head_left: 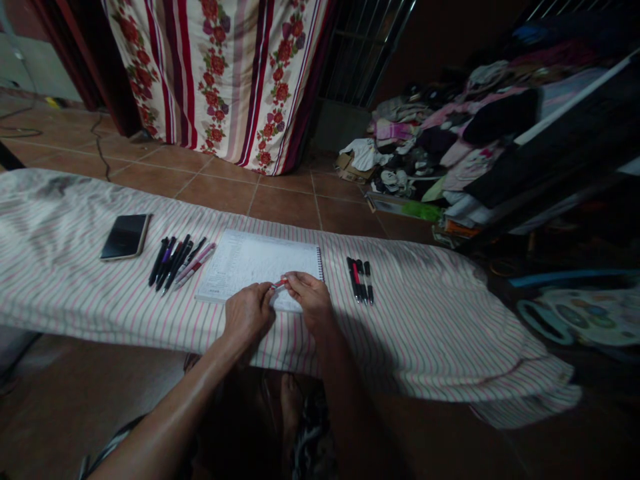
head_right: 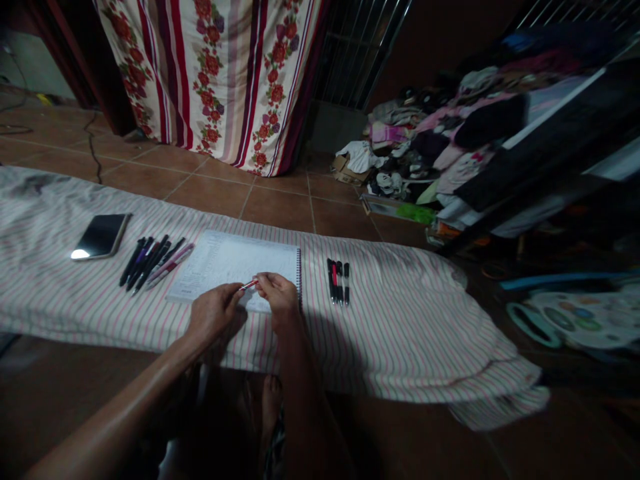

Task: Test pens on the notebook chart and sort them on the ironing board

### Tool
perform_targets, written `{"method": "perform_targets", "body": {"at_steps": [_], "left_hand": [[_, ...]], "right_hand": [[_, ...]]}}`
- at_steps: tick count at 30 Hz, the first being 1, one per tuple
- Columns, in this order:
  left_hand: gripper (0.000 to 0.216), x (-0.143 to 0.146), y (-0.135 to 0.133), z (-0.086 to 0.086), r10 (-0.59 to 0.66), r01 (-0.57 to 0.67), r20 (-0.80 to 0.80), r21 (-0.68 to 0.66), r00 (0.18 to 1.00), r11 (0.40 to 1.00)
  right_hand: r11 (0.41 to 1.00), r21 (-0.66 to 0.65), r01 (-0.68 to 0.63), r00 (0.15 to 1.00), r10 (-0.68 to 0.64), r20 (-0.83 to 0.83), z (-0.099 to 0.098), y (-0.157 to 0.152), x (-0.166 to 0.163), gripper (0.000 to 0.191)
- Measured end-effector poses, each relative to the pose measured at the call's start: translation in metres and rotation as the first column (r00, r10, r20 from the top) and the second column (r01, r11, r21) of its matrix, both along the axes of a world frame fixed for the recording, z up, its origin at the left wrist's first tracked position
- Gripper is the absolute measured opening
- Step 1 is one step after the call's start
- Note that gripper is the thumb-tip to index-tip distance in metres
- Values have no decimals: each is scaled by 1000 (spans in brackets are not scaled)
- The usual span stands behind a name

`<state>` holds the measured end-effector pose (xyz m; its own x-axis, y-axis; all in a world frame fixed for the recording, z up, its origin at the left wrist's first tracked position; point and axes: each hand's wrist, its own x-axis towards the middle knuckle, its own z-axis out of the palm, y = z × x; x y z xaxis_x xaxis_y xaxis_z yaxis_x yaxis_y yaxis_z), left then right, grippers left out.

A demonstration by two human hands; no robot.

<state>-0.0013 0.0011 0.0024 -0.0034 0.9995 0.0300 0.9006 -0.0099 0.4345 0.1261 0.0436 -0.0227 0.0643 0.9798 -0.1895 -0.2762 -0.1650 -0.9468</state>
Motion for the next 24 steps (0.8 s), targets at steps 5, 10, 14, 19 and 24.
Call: {"method": "perform_targets", "body": {"at_steps": [5,10,14,19,24], "left_hand": [[34,-1,1,0,13,-13,-11,14,1000,1000],[33,-1,-1,0,-17,19,-48,42,999,999],[32,0,-2,-1,-19,21,-48,45,999,999],[33,-1,-1,-2,4,-3,-27,53,1000,999],[34,-1,0,-2,-11,13,-46,58,999,998]], "right_hand": [[997,-42,-67,992,62,-107,3,-2,-2,36],[997,-79,7,999,-10,-39,1,-1,-2,35],[999,-33,16,1000,-15,23,0,0,1,33],[999,-30,-40,994,37,-104,6,-3,0,34],[996,-83,-10,997,4,-78,6,-3,-2,36]]}}
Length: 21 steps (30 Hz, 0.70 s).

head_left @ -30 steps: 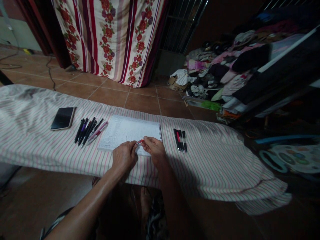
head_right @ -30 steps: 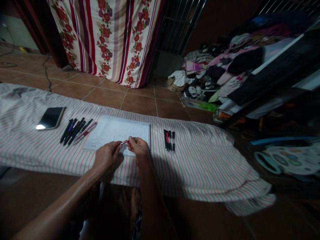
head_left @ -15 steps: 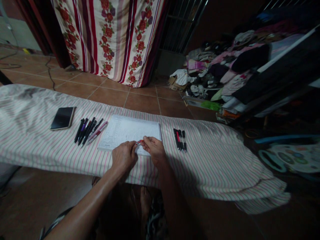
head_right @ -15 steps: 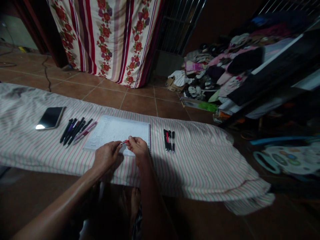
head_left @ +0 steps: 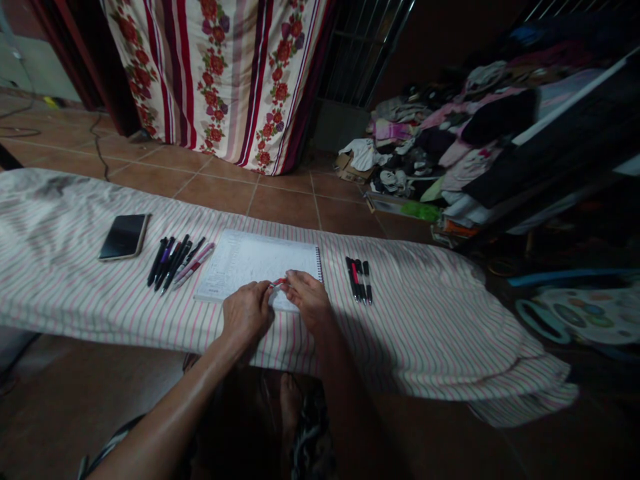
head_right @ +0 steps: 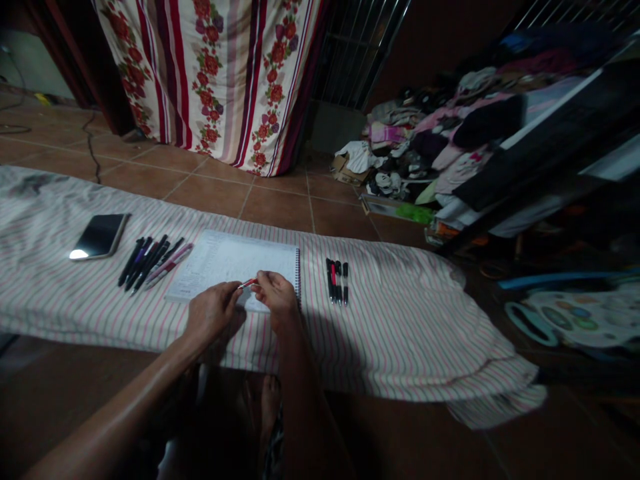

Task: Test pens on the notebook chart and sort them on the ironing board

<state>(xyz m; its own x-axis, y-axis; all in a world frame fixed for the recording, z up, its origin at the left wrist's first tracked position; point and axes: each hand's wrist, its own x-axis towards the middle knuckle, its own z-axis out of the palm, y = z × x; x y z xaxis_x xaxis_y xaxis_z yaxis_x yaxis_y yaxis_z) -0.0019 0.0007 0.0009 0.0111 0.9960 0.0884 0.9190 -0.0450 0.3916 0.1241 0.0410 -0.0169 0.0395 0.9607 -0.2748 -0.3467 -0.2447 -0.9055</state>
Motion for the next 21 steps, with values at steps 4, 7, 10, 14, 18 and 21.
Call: {"method": "perform_targets", "body": {"at_steps": [4,7,10,14,18,21], "left_hand": [[33,1,0,0,-7,7,-7,-15,1000,1000],[32,1,0,0,9,-9,11,-22,1000,1000],[32,0,0,0,15,-15,18,-15,1000,1000],[32,-2,0,-1,27,-27,-4,-3,1000,1000],[32,-1,-1,-1,-11,11,-41,-6,999,1000],[31,0,-1,-1,-28,27,-48,-5,998,1000]], "right_hand": [[999,43,25,990,-31,138,-7,3,2,35],[998,63,14,992,-22,120,-8,3,5,34],[999,37,-31,999,30,36,-3,2,6,37],[998,-43,-46,998,44,-38,6,0,5,43],[999,-26,-23,997,25,76,3,1,4,38],[999,53,-8,985,-2,173,-5,3,5,36]]}}
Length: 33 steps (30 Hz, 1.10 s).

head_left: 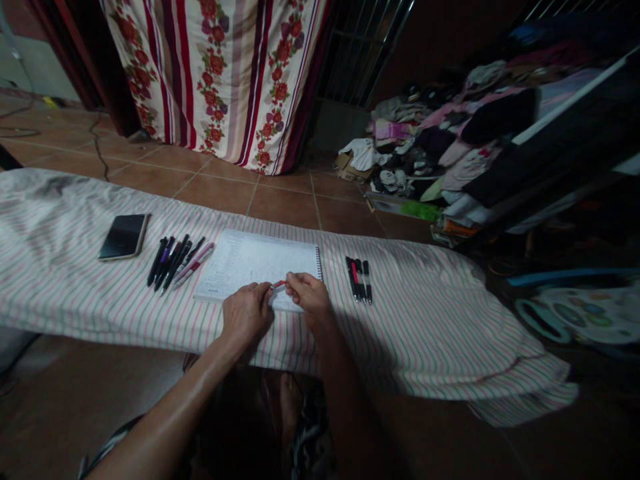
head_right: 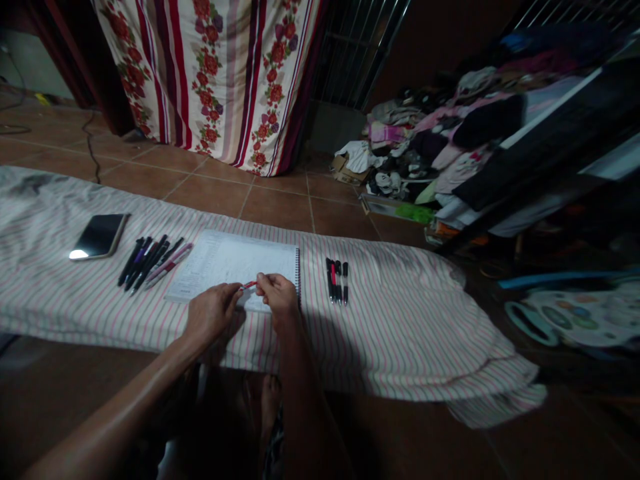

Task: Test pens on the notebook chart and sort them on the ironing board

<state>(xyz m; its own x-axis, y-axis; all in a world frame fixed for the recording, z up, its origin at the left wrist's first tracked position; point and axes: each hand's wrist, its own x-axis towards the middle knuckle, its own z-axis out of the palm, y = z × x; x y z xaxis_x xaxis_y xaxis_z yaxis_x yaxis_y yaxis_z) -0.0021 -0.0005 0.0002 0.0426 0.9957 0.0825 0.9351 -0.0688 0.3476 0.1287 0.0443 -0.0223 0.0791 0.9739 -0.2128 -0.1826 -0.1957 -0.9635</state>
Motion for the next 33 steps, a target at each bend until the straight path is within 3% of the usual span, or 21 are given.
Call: {"method": "perform_targets", "body": {"at_steps": [4,11,14,18,23,29,33], "left_hand": [[30,-1,0,-1,-1,1,10,11,1000,1000],[32,-2,0,2,18,-18,-2,-11,1000,1000],[32,-1,-1,4,9,-9,-13,-20,1000,1000],[33,-1,-2,5,-2,1,-28,-29,1000,1000],[32,-1,-1,4,-1,1,-15,-28,1000,1000],[33,-1,0,5,21,-21,-3,-65,1000,998],[32,-1,-1,6,20,-21,-16,-53,1000,998]], "right_hand": [[999,34,8,1000,-8,-17,-6,2,2,34],[994,-80,-69,977,51,-207,7,-1,2,41],[994,-102,-49,995,40,-92,8,-2,2,36],[1000,-19,-23,995,25,97,1,-1,2,34],[999,40,-25,1000,24,10,-3,2,4,29],[993,-52,-110,983,100,-156,6,-1,5,36],[992,-110,-55,998,52,-35,6,-1,2,36]]}}
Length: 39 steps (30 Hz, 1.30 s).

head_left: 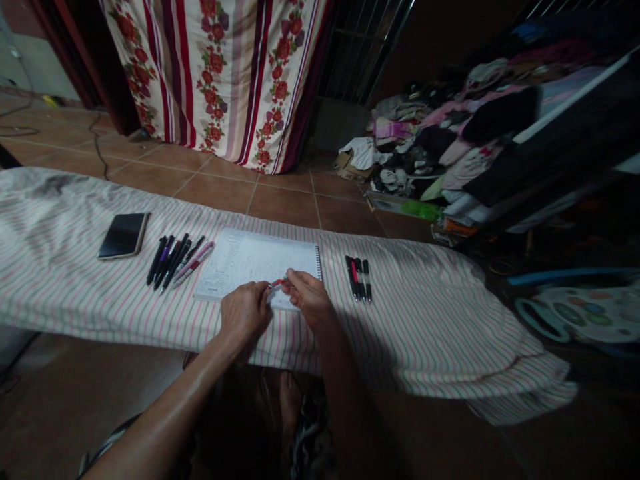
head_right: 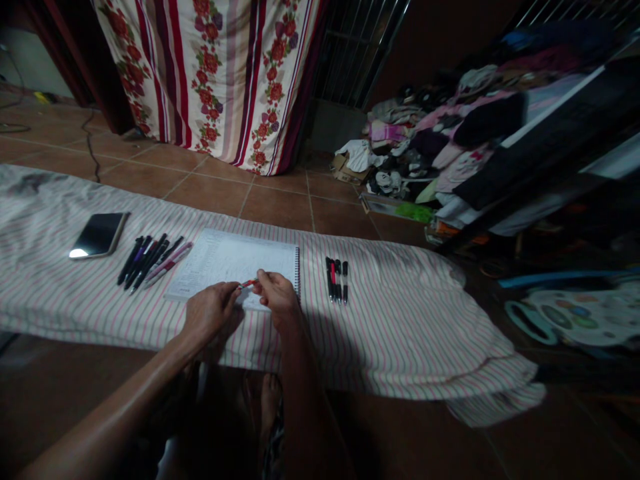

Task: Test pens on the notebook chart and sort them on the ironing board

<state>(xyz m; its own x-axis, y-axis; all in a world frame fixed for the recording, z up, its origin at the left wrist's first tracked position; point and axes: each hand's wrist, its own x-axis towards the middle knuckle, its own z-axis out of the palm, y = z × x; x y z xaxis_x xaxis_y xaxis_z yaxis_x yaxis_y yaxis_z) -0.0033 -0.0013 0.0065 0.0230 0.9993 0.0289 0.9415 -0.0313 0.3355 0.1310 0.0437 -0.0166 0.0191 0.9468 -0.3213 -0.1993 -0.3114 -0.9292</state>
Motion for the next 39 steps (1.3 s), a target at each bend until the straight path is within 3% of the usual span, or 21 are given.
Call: {"method": "perform_targets", "body": {"at_steps": [3,5,11,17,23,29,34,39], "left_hand": [[31,0,-1,1,-10,10,-5,-8,1000,1000],[31,0,-1,1,-12,12,-3,-14,1000,1000],[31,-1,0,-2,-14,15,-3,12,1000,1000],[31,-1,0,-2,-5,5,-9,35,1000,999],[31,0,-1,1,-22,22,-11,-6,1000,1000],[32,0,0,2,3,-3,10,-33,1000,999],[32,-1,0,1,9,-9,4,-20,1000,1000],[32,0,0,0,8,-8,-1,-10,1000,1000]], "right_hand": [[998,56,15,988,-23,154,-4,1,-1,37],[994,108,22,985,-39,167,-7,2,0,36],[993,119,0,1000,-2,20,-7,2,2,31],[1000,9,-18,993,19,-120,4,-2,-1,39],[999,51,11,990,-18,141,-6,2,0,36],[993,114,14,1000,-15,8,-9,3,1,30],[1000,13,-21,993,22,-120,-1,1,2,34],[997,66,49,992,-41,-120,-3,3,-3,33]]}}
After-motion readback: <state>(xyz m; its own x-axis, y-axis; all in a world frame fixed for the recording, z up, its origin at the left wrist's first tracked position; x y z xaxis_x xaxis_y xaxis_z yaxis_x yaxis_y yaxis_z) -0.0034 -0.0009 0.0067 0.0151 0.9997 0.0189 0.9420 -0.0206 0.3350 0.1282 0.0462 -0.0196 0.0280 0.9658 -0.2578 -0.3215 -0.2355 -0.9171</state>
